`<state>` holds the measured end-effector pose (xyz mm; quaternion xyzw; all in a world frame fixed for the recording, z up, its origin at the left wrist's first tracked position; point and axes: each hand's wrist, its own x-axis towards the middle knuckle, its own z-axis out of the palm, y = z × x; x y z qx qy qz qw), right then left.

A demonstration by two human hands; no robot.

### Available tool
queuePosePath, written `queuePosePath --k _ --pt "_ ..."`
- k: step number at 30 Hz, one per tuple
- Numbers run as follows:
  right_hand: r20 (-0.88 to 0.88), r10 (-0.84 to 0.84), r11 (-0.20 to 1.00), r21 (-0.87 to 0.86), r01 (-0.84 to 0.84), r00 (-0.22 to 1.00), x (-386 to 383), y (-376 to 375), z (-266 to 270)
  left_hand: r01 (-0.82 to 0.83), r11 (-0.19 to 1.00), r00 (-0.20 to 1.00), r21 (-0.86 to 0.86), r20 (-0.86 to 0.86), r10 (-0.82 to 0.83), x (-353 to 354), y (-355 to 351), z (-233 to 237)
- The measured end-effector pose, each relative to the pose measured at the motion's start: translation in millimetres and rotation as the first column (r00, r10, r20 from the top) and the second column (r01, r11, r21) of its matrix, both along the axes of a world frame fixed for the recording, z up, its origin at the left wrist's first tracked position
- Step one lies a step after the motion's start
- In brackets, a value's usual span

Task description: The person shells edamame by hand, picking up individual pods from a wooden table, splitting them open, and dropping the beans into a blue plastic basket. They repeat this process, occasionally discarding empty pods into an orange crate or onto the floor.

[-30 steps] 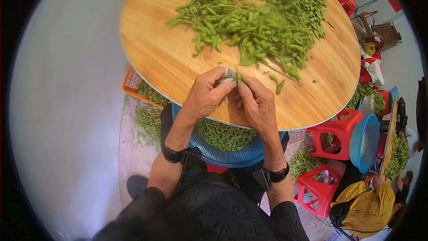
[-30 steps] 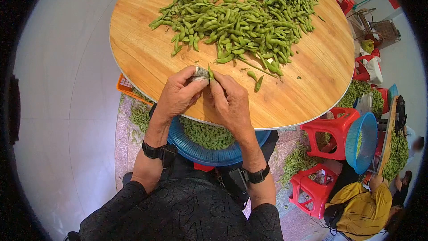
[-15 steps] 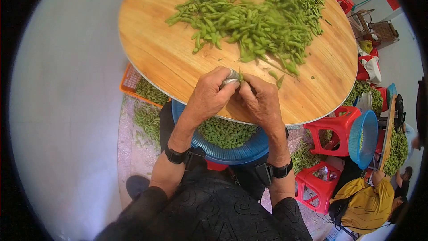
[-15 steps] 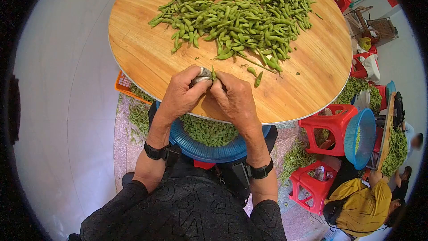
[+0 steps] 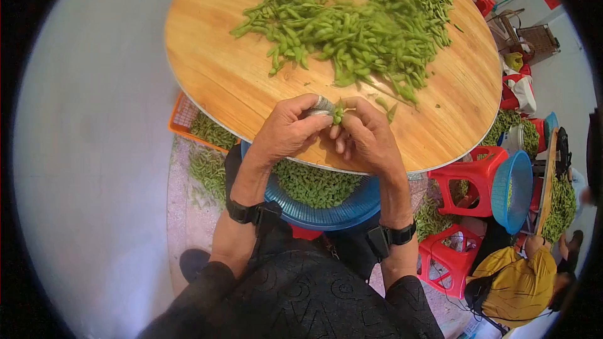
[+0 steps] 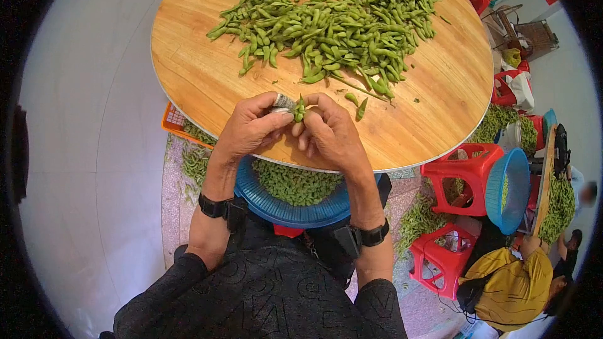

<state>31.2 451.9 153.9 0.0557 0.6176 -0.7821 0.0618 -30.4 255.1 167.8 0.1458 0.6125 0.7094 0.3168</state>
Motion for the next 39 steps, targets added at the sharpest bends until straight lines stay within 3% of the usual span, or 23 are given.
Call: queuePosePath --k 3,10,13,14,16,23,25,26,28,32,34,39 --pt "0.075 0.073 0.997 -0.026 -0.071 0.995 -2.6 3.6 3.3 -0.005 1.0 1.0 -0.011 -0.028 0.005 0.5 2.3 -5.1" --pt "0.061 -0.058 0.996 -0.064 0.062 0.996 5.0 -9.8 -0.3 -0.067 0.992 0.985 0.102 -0.149 0.082 5.7 10.6 -17.3" --pt "0.034 -0.067 0.997 -0.042 0.069 0.997 7.6 -10.4 -3.2 -0.095 0.995 0.962 0.031 -0.253 0.099 5.1 10.8 -20.1" --pt "-0.009 -0.049 0.998 -0.049 0.049 0.999 8.3 -9.8 -4.3 -0.094 0.995 0.962 0.03 -0.253 0.099 5.7 9.3 -18.9" --pt "-0.011 -0.061 0.995 -0.08 0.06 0.998 9.0 -9.6 -3.9 -0.06 0.996 0.997 0.065 -0.038 0.063 6.8 5.3 -7.0" --pt "0.078 -0.123 0.979 -0.152 0.134 0.989 3.9 -13.1 1.1 -0.076 0.993 0.995 0.086 -0.058 0.081 7.2 7.6 -20.7" --pt "0.058 -0.168 0.982 -0.082 0.173 0.984 1.9 -21.0 4.8 -0.158 0.987 0.928 0.028 -0.339 0.158 10.8 10.7 -23.1" --pt "0.037 -0.207 0.978 -0.011 0.207 0.978 1.5 -23.3 6.2 -0.155 0.988 0.928 0.028 -0.338 0.155 11.1 11.9 -25.6" --pt "0.045 -0.192 0.981 0.009 0.192 0.98 0.2 -21.7 4.2 -0.219 0.976 0.79 -0.011 -0.588 0.17 11.6 13.7 -27.2" --pt "-0.018 -0.237 0.966 0.107 0.237 0.971 -4.8 -26.8 0.3 -0.255 0.967 0.769 -0.022 -0.611 0.189 16.7 15.3 -21.8" --pt "-0.029 -0.225 0.967 0.119 0.227 0.974 -5.4 -27.1 1.6 -0.27 0.962 0.852 -0.045 -0.477 0.217 17.3 14.6 -21.7" --pt "0.026 -0.137 0.986 0.105 0.133 0.99 -1.4 -18.3 1.4 -0.324 0.946 0.905 0.019 -0.285 0.316 17.4 12.2 -19.8"
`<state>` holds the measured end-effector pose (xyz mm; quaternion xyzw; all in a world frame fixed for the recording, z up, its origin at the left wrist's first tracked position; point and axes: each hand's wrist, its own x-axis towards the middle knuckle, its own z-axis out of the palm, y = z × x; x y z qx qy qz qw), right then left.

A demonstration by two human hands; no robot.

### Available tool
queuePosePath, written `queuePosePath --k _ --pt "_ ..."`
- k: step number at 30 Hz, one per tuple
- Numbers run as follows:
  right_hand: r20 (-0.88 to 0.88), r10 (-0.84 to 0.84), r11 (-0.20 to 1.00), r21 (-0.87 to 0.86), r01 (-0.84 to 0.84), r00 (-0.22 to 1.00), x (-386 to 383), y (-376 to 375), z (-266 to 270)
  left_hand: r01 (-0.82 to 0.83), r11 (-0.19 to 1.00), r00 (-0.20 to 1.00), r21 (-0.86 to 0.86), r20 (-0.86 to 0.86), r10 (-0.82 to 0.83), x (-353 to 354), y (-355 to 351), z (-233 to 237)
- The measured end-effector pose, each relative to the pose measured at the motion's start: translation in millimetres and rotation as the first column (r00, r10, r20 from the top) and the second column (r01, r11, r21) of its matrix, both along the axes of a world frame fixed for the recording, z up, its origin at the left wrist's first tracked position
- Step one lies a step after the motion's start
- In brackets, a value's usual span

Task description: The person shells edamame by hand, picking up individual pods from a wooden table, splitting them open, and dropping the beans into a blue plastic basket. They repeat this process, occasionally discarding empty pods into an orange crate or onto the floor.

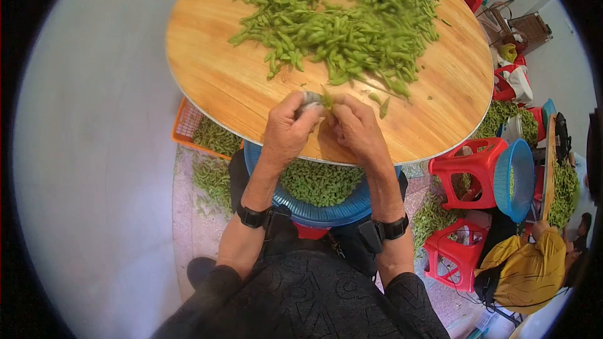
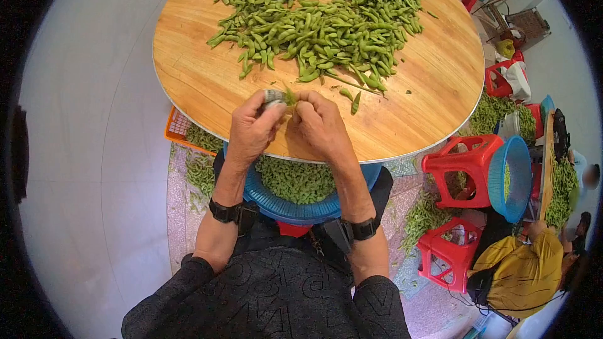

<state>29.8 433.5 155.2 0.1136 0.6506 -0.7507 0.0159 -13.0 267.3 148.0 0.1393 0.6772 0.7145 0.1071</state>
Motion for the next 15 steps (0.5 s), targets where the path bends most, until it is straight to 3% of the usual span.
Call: queuePosePath --k 1,3,4,5,6,8,11,13,15 --pt "0.007 0.041 0.998 0.056 -0.041 0.999 6.2 1.1 4.6 -0.053 0.996 0.996 0.074 0.077 0.047 1.9 -0.5 4.8" --pt "0.023 0.091 0.989 0.112 -0.093 0.996 21.5 3.6 10.1 -0.118 0.99 0.991 0.079 0.08 0.111 3.5 -18.4 10.9" --pt "-0.006 0.148 0.964 0.225 -0.143 0.989 32.0 5.1 10.3 -0.178 0.981 0.982 0.078 0.083 0.171 5.2 -33.1 11.7" --pt "-0.028 0.208 0.924 0.333 -0.187 0.978 43.1 6.3 9.9 -0.239 0.969 0.971 0.062 0.046 0.236 7.1 -48.8 11.6" --pt "-0.023 0.215 0.923 0.33 -0.196 0.976 52.5 7.8 11.0 -0.297 0.954 0.955 0.05 0.004 0.297 7.0 -66.4 11.0" --pt "-0.128 0.329 0.811 0.547 -0.21 0.936 67.7 13.0 14.4 -0.389 0.917 0.921 0.084 0.018 0.389 3.8 -108.7 -2.1" --pt "-0.169 0.406 0.762 0.606 -0.23 0.898 81.1 12.5 27.6 -0.479 0.878 0.878 -0.021 -0.001 0.479 -5.0 -167.9 -29.0" --pt "-0.169 0.471 0.702 0.666 -0.252 0.866 86.1 12.9 37.3 -0.474 0.846 0.867 -0.243 0.035 0.496 -11.1 -203.3 -54.4" --pt "-0.171 0.492 0.689 0.676 -0.261 0.854 89.5 12.3 41.8 -0.492 0.828 0.853 -0.271 0.042 0.52 -13.1 -219.3 -70.9"
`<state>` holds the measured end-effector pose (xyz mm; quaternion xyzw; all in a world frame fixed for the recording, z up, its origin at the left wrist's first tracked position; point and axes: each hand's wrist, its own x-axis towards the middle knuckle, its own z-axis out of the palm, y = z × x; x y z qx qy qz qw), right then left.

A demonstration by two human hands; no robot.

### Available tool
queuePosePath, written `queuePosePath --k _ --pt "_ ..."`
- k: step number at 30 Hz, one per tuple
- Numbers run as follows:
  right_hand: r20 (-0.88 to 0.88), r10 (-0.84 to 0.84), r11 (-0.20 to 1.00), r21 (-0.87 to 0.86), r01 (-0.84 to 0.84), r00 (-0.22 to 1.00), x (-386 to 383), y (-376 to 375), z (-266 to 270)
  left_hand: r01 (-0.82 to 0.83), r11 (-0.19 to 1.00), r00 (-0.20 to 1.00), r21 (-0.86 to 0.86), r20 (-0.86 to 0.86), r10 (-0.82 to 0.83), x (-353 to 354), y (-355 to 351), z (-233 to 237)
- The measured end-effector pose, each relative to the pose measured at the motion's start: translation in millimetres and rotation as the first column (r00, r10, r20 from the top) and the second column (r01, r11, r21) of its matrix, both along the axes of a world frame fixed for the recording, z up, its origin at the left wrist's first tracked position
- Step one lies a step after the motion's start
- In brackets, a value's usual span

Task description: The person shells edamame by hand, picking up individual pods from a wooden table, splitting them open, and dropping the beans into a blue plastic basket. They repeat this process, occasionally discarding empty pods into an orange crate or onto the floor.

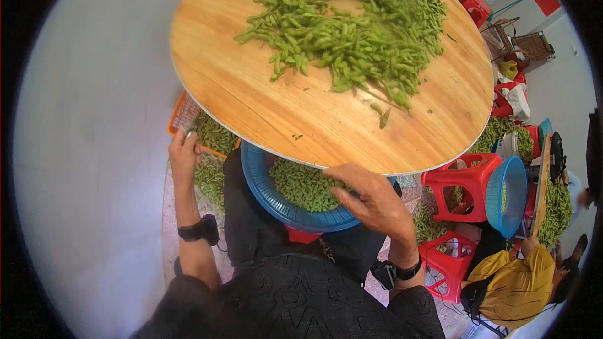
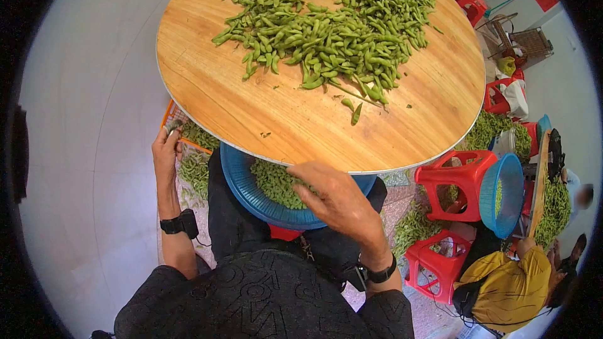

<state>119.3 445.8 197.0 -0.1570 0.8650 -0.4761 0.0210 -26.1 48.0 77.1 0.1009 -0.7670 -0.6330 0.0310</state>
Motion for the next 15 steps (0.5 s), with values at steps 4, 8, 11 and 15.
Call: queuePosePath --k 4,8,11,15 --pt "0.03 0.024 0.999 0.034 -0.025 0.999 -2.2 3.4 3.7 -0.037 0.99 0.999 -0.137 0.013 0.039 -3.6 -21.4 -31.4" --pt "0.104 -0.242 0.97 0.011 0.242 0.965 -26.7 14.8 3.3 -0.034 0.98 0.998 -0.197 0.037 0.042 -4.8 -25.2 -37.5" --pt "-0.177 -0.439 0.891 0.045 0.452 0.881 -91.2 24.8 7.2 -0.075 0.99 0.997 -0.122 -0.034 0.072 -2.0 -5.2 -11.1" --pt "-0.318 -0.488 0.808 0.186 0.558 0.813 -165.8 39.0 -16.2 -0.07 0.994 0.988 -0.083 -0.142 0.058 -2.4 20.3 18.3"
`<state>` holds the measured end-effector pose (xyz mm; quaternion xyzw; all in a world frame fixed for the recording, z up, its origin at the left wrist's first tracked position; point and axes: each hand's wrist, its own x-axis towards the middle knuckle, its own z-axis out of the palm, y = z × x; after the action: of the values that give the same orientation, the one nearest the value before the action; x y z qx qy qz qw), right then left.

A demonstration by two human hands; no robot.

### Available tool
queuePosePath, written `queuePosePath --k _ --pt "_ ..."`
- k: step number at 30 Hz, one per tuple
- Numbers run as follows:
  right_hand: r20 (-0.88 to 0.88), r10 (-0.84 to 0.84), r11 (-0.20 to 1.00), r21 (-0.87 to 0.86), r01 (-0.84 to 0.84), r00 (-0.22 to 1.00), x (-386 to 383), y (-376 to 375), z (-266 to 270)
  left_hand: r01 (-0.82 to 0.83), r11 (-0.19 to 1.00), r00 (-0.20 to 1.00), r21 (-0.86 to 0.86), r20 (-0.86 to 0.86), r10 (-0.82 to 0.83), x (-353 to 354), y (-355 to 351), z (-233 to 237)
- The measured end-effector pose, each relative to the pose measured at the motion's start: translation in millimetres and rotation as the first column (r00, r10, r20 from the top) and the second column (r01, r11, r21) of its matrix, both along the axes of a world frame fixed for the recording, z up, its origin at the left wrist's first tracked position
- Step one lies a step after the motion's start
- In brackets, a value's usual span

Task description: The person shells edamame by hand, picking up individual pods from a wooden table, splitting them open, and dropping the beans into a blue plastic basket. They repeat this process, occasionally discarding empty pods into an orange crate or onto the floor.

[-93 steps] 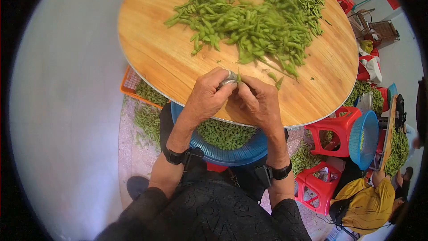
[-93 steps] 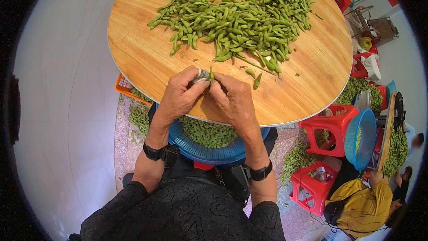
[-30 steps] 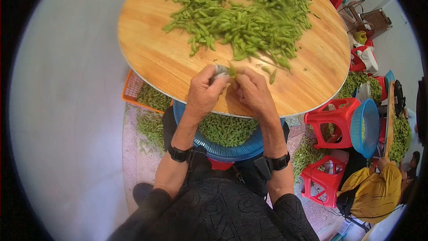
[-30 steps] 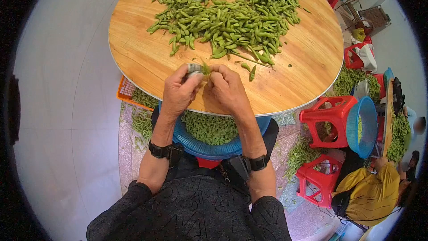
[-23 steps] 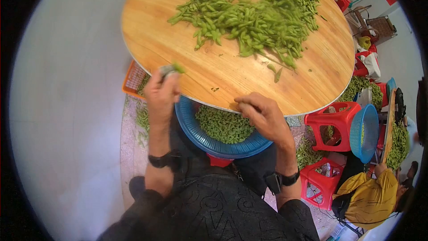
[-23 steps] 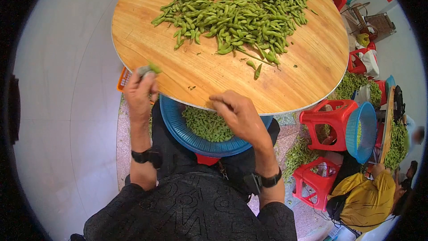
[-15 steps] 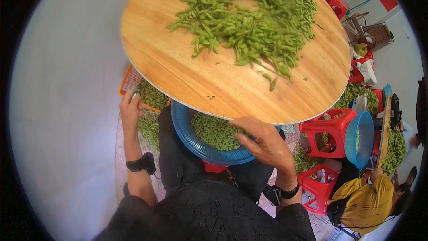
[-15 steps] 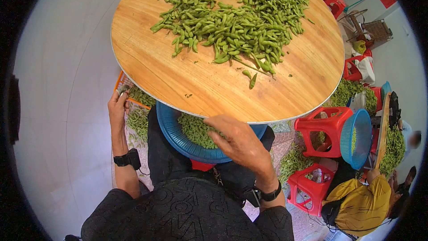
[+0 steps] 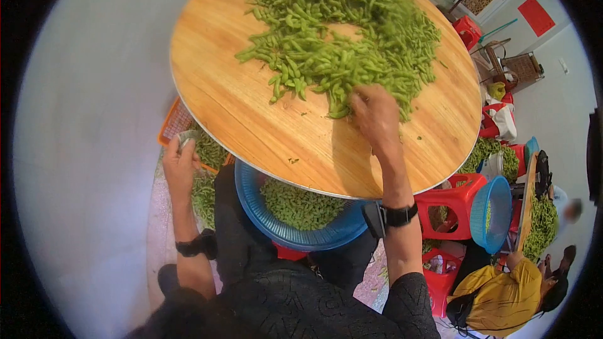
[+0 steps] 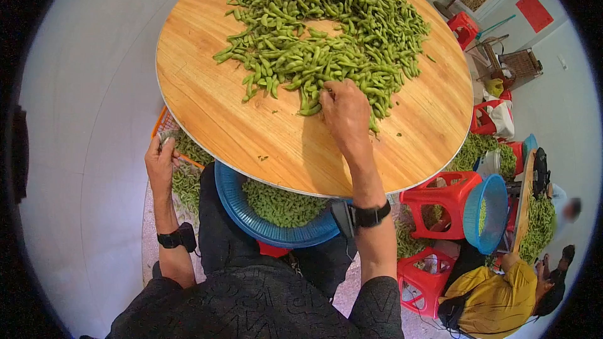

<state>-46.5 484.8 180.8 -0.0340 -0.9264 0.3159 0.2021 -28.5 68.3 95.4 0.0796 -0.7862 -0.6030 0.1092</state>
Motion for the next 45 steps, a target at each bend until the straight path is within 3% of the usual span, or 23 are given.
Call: queuePosePath --k 2,10,13,15,16,17,18,19,21,22,24,28,32,34,36,39,41,43,45 --pt "-0.068 -0.071 0.971 0.224 0.084 0.995 -16.2 -1.4 -8.4 0.036 0.996 0.999 0.087 -0.013 -0.035 3.4 16.5 16.2" --pt "-0.057 -0.051 0.957 0.283 0.065 0.997 -22.1 -2.6 -15.0 0.116 0.969 0.989 0.217 -0.114 -0.093 10.7 76.1 50.1" --pt "-0.118 -0.013 0.977 0.211 0.038 0.993 -17.9 -0.5 -16.2 0.18 0.955 0.98 0.236 -0.129 -0.153 13.2 95.2 63.8" --pt "-0.029 -0.017 0.998 -0.065 0.015 0.999 -7.9 -2.2 -8.9 0.256 0.927 0.966 0.274 -0.091 -0.24 13.9 110.4 67.4" --pt "-0.028 -0.013 0.998 -0.065 0.011 1.0 -2.4 -2.1 -9.0 0.252 0.928 0.968 0.274 -0.09 -0.236 14.3 117.8 68.9" --pt "-0.019 0.027 0.966 -0.255 -0.031 0.999 3.5 -1.9 -10.1 0.321 0.885 0.945 0.337 -0.061 -0.32 14.2 125.3 70.2" --pt "-0.016 0.067 0.897 -0.437 -0.067 0.998 9.6 -2.9 -11.1 0.383 0.832 0.914 0.401 -0.037 -0.403 13.9 133.1 71.6" --pt "-0.012 0.069 0.895 -0.441 -0.067 0.998 18.0 -7.3 -7.9 0.38 0.834 0.915 0.399 -0.032 -0.402 14.0 141.4 74.5" --pt "0.002 0.194 0.688 -0.714 -0.134 0.981 34.9 -16.4 -2.3 0.458 0.747 0.83 0.482 0.072 -0.554 14.0 158.1 80.4" --pt "0.007 0.196 0.684 -0.718 -0.132 0.981 40.4 -20.2 -4.2 0.453 0.751 0.83 0.48 0.079 -0.551 12.4 165.3 79.1" --pt "-0.02 0.244 0.501 -0.854 -0.144 0.969 50.8 -28.0 -11.3 0.544 0.648 0.761 0.533 0.012 -0.649 9.5 178.7 70.1" --pt "-0.058 0.28 0.391 -0.905 -0.169 0.958 63.0 -38.6 -26.5 0.56 0.642 0.759 0.523 -0.014 -0.651 10.2 196.8 59.3" --pt "-0.024 0.216 0.412 -0.904 -0.114 0.976 69.0 -50.5 -34.1 0.547 0.676 0.772 0.494 0.014 -0.635 14.4 202.2 54.8" --pt "-0.013 0.223 0.421 -0.9 -0.109 0.975 71.4 -53.4 -36.9 0.535 0.78 0.831 0.325 -0.036 -0.555 15.1 205.0 50.0" --pt "-0.09 0.215 0.361 -0.918 -0.165 0.972 75.4 -60.2 -36.5 0.526 0.799 0.843 0.291 -0.054 -0.535 14.1 205.2 46.5" --pt "-0.032 0.291 0.295 -0.948 -0.121 0.956 78.2 -50.7 -36.8 0.522 0.803 0.848 0.287 -0.071 -0.526 15.6 204.9 47.3" --pt "-0.075 0.242 0.326 -0.933 -0.154 0.967 79.1 -52.3 -38.6 0.529 0.788 0.841 0.316 -0.07 -0.536 16.0 203.0 51.3" --pt "-0.12 0.197 0.359 -0.915 -0.186 0.973 80.1 -54.9 -39.6 0.53 0.698 0.799 0.482 -0.009 -0.601 15.7 197.5 54.2" --pt "-0.117 0.18 0.471 -0.861 -0.19 0.977 81.4 -57.9 -39.4 0.545 0.668 0.771 0.507 0.01 -0.637 15.3 193.2 56.8"
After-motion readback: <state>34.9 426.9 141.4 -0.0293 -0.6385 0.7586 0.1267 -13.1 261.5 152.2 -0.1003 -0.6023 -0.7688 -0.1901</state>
